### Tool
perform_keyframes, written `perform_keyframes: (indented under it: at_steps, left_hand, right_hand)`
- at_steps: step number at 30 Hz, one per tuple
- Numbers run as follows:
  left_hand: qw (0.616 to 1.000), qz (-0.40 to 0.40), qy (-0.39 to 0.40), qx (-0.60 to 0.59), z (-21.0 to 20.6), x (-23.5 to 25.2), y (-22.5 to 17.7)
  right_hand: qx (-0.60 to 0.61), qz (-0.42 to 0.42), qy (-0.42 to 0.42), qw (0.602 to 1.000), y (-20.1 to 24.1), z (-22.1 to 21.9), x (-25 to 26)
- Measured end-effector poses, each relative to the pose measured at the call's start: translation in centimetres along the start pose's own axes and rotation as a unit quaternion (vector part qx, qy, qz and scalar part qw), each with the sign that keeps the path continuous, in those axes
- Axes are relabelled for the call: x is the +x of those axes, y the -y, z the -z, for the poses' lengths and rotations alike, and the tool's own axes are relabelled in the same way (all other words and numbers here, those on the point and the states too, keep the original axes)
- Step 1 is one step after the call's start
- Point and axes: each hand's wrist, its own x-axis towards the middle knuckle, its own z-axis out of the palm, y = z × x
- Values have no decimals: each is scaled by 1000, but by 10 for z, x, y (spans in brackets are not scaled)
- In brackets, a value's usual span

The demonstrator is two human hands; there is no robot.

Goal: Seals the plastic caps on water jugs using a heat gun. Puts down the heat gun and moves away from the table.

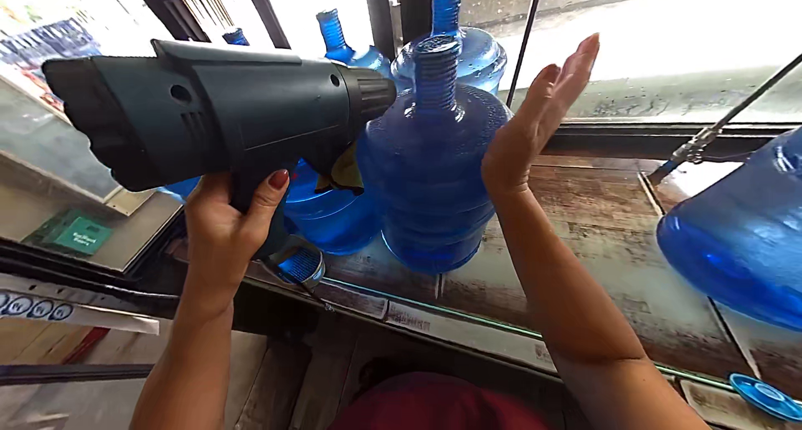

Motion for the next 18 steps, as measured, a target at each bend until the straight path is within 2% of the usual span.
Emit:
perform_keyframes:
  at_steps: [1, 3, 4, 5, 7, 9, 11, 13, 15, 18]
  left_hand:
    - [999, 23, -13, -42, 0, -4, 2]
    - [984, 72, -35, -156, 0, -10, 7]
    - [970, 96, -42, -217, 1, -14, 10]
    - [952, 120, -46, -277, 3, -18, 14]
    - [901, 158, -38, -403, 8, -24, 23]
    - [850, 175, -18, -497, 11, -31, 32]
    - [827, 171, -8, -535, 15, -39, 39]
    - [837, 171, -16, -520, 20, -50, 45]
    - [849, 164, -21, -502, 27, -59, 54]
    - [850, 168, -29, -498, 38, -68, 72]
  right_hand:
    - [-37, 59, 6, 998, 4, 1, -4]
    - [-27, 182, 26, 983, 14, -5, -22]
    - [8, 205, 65, 977, 23, -12, -37]
    - [51, 191, 128, 972, 35, -19, -57]
    - [147, 74, 301, 939, 66, -37, -94]
    - [213, -59, 435, 873, 86, -63, -123]
    - [266, -165, 518, 796, 97, -89, -147]
    - [329, -245, 542, 733, 106, -111, -169]
    - [377, -294, 548, 687, 112, -125, -186]
    - [404, -348, 534, 656, 118, -138, -206]
